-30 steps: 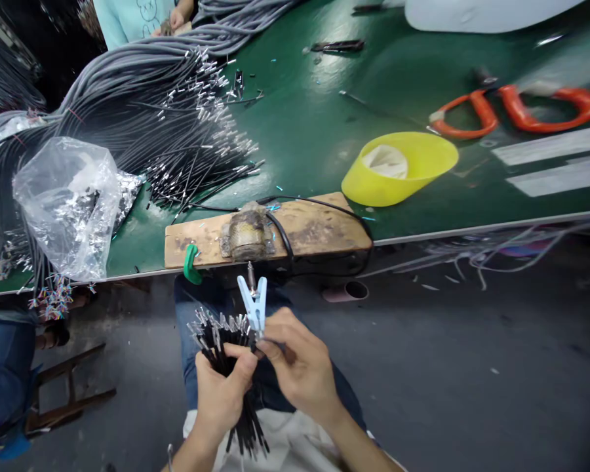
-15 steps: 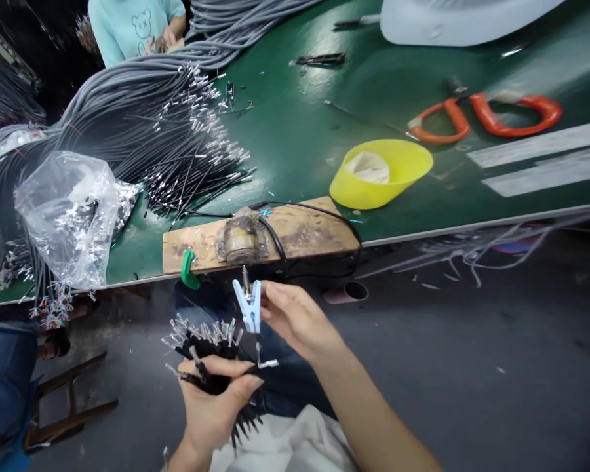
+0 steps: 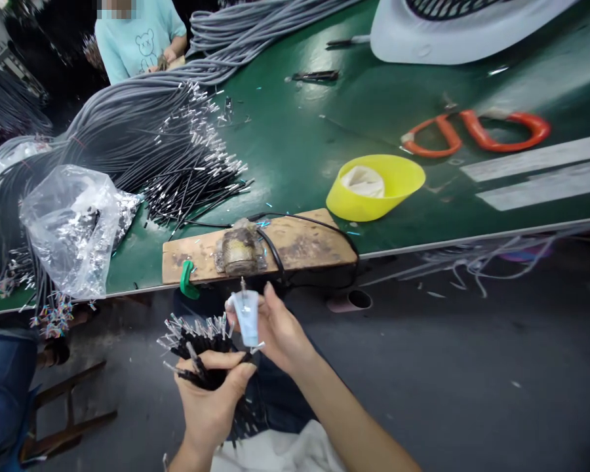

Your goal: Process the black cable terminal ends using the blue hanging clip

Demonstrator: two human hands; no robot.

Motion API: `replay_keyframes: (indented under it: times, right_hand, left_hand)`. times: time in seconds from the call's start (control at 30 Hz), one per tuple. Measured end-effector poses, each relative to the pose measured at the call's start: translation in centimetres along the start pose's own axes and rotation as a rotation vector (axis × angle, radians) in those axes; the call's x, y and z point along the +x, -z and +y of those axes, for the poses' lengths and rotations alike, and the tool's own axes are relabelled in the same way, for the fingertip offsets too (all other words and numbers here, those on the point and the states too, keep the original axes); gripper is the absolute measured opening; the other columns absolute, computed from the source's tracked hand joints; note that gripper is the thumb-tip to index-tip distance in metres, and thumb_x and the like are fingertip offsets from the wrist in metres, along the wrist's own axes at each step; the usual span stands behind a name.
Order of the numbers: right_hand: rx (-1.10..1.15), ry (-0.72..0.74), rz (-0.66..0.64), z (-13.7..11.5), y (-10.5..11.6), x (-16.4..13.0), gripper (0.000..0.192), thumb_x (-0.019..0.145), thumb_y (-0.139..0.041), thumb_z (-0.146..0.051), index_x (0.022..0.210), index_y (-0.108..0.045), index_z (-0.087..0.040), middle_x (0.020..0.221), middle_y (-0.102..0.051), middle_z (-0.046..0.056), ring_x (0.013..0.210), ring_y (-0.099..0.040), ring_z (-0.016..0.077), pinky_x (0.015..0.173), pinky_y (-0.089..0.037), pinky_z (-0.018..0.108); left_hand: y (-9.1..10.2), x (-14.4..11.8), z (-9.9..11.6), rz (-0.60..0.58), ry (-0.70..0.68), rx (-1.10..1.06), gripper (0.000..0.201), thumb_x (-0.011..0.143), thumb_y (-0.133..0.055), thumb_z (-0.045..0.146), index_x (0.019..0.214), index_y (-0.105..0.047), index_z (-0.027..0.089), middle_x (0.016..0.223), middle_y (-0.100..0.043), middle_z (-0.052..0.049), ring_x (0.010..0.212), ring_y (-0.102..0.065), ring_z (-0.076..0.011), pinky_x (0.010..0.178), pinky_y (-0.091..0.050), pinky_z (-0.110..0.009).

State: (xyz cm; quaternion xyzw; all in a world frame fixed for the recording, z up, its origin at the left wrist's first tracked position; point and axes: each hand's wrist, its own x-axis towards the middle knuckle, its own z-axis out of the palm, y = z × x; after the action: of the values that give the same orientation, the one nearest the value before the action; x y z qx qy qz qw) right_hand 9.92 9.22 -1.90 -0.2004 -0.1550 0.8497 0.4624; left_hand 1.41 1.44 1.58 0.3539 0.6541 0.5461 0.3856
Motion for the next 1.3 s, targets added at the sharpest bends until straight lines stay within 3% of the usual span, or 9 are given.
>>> replay_keyframes:
  times: [0.3,0.43,0.5,0.57,0.67,0.8,1.0,1.13,1.3]
  right_hand:
    - [-0.304,0.160,0.227,1.6,4.7,-2.3,0.028,0.066,-0.069,-0.045,0.067,-0.067,-0.017,0.060,-0.058,0.000,0.056,-0.049,0.0115,0.053,-0.040,0.023]
    - [-0.723,0.467,0.299,1.3,3.4,-4.4,0.015,0.076,-0.063,-0.029,0.065,-0.061,-0.019,0.059,-0.053,-0.001,0.055,-0.046,0.0120,0.051,-0.036,0.024]
    - [-0.979,0.696,0.251,1.2,2.1,-5.2,0.011,0.076,-0.062,-0.018,0.066,-0.060,-0.019,0.058,-0.051,-0.002,0.056,-0.044,0.0126,0.053,-0.036,0.025]
    - [-1.212,0.779,0.140,1.2,0.8,-5.6,0.007,0.073,-0.064,-0.014,0.072,-0.062,-0.020,0.063,-0.054,-0.001,0.062,-0.046,0.0143,0.058,-0.038,0.027]
    - [-1.357,0.645,-0.010,1.7,-0.1,-5.6,0.012,0.071,-0.064,-0.011,0.080,-0.063,-0.020,0.075,-0.058,0.003,0.072,-0.050,0.0177,0.063,-0.043,0.029]
    - [-1.251,0.513,-0.012,2.0,0.3,-5.1,0.010,0.074,-0.061,-0.013,0.065,-0.060,-0.018,0.070,-0.058,0.002,0.069,-0.053,0.0171,0.061,-0.044,0.028]
    - [-0.971,0.475,-0.025,1.6,1.7,-5.0,0.019,0.082,-0.056,-0.029,0.068,-0.064,-0.018,0.070,-0.060,0.003,0.066,-0.056,0.0163,0.061,-0.045,0.026]
    - [-0.973,0.421,-0.059,1.2,2.0,-4.9,0.034,0.087,-0.046,-0.034,0.064,-0.063,-0.017,0.064,-0.057,0.004,0.063,-0.055,0.0163,0.059,-0.044,0.027]
    - [-1.015,0.487,0.018,1.0,1.5,-4.5,0.028,0.083,-0.051,-0.029,0.058,-0.054,-0.018,0.059,-0.052,0.002,0.058,-0.050,0.0153,0.053,-0.040,0.026]
  left_hand:
    - [1.5,-0.9,-1.1,-0.089,0.069,0.126,0.015,0.057,-0.076,0.035,0.061,-0.074,0.021,0.059,-0.070,-0.004,0.056,-0.064,-0.0188,0.061,-0.053,-0.031]
    - [1.6,-0.7,-2.0,-0.151,0.154,0.174,0.023,0.070,-0.066,0.033,0.084,-0.075,0.017,0.047,-0.062,-0.001,0.044,-0.056,-0.0134,0.050,-0.050,-0.026]
    - [1.5,-0.5,-2.2,-0.198,0.147,0.220,0.022,0.074,-0.062,0.029,0.086,-0.075,0.016,0.042,-0.058,0.001,0.043,-0.055,-0.0126,0.048,-0.049,-0.024]
    - [1.3,-0.3,-2.2,-0.262,0.098,0.246,0.020,0.076,-0.057,0.024,0.078,-0.075,0.016,0.051,-0.064,-0.002,0.054,-0.061,-0.0154,0.058,-0.052,-0.026]
    - [0.8,-0.3,-1.8,-0.333,0.045,0.234,0.022,0.075,-0.053,0.019,0.072,-0.074,0.017,0.072,-0.071,-0.006,0.074,-0.065,-0.0203,0.069,-0.052,-0.028]
    - [0.3,-0.4,-1.8,-0.337,0.120,0.205,0.017,0.068,-0.056,0.014,0.071,-0.072,0.015,0.069,-0.071,-0.005,0.068,-0.064,-0.0200,0.059,-0.052,-0.025]
    - [0.9,-0.5,-2.9,-0.209,0.155,0.210,0.009,0.061,-0.065,0.018,0.053,-0.062,0.014,0.051,-0.062,-0.001,0.052,-0.057,-0.0142,0.051,-0.049,-0.023]
    - [1.3,-0.7,-3.7,-0.121,0.150,0.176,0.017,0.062,-0.069,0.030,0.057,-0.064,0.015,0.055,-0.065,-0.004,0.054,-0.060,-0.0173,0.057,-0.052,-0.029]
    - [1.2,-1.3,-4.5,0.010,0.130,0.254,0.010,0.064,-0.069,0.026,0.065,-0.067,0.017,0.065,-0.067,-0.006,0.062,-0.061,-0.0203,0.063,-0.052,-0.032]
